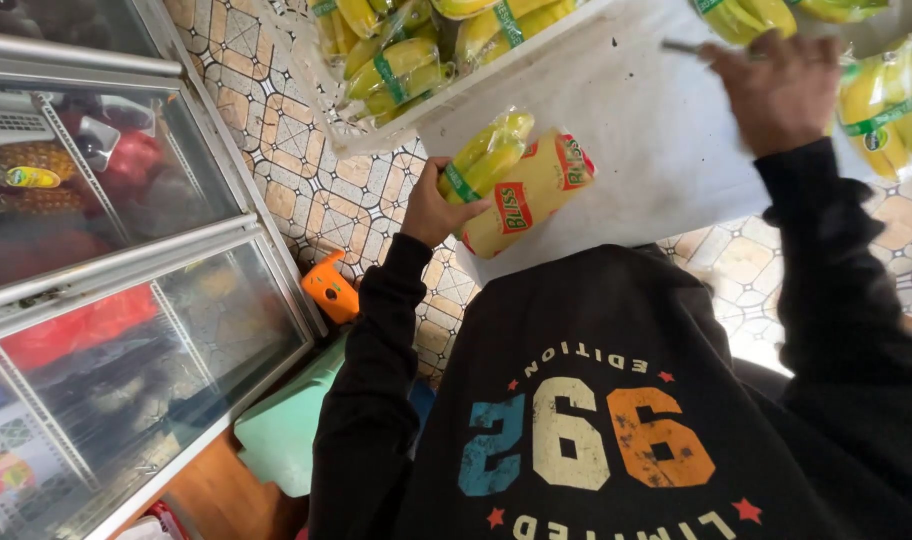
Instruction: The person is packing bunches of bananas into individual plastic bags on a work table for distribution.
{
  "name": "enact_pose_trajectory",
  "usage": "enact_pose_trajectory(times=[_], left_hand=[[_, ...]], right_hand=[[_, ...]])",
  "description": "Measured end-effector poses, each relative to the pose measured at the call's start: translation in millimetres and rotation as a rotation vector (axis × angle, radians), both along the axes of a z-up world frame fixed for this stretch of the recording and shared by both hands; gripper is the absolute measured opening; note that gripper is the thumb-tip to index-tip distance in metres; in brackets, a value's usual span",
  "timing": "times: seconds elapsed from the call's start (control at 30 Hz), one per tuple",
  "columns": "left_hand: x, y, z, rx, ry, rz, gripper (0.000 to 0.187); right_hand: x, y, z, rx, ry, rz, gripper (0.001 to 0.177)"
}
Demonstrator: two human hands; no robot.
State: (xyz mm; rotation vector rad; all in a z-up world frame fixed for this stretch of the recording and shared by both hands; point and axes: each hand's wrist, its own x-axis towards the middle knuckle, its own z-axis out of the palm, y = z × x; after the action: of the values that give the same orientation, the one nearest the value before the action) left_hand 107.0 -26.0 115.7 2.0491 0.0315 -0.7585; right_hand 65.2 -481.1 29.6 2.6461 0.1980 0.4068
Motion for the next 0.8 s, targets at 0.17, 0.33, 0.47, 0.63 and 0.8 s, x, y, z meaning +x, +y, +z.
enact_pose_trajectory(times=[0.17,0.33,0.47,0.63,0.8], left_hand=[[-0.4,-5.7,-3.0,-0.050,0.030,0.023,0.070],[-4.9,0.3,-12.9,-0.091,-0.038,0.060,0.081],[-7.4,-2.2,-13.2,-0.027,-0.027,0.084,0.086],[-7.6,-10.1,-11.6,0.022,-0.022,0.128,0.088],[1.0,-8.3,-17.7,-0.069,-0.070,0.221,0.087]], right_hand=[[-17.2,59.3,18.6,1.629,0.295,-0.160,0.020],[-31.8,204.9,47.7,1.836,0.773,-0.393,0.034],[-22.0,248.0,14.2,1.744,0.704,-0.604,0.038],[-28.6,277.3,25.4,1.785,0.645,-0.492,0.038],[-72.0,294.7,115.1,1.623,1.653,0.070,0.041]])
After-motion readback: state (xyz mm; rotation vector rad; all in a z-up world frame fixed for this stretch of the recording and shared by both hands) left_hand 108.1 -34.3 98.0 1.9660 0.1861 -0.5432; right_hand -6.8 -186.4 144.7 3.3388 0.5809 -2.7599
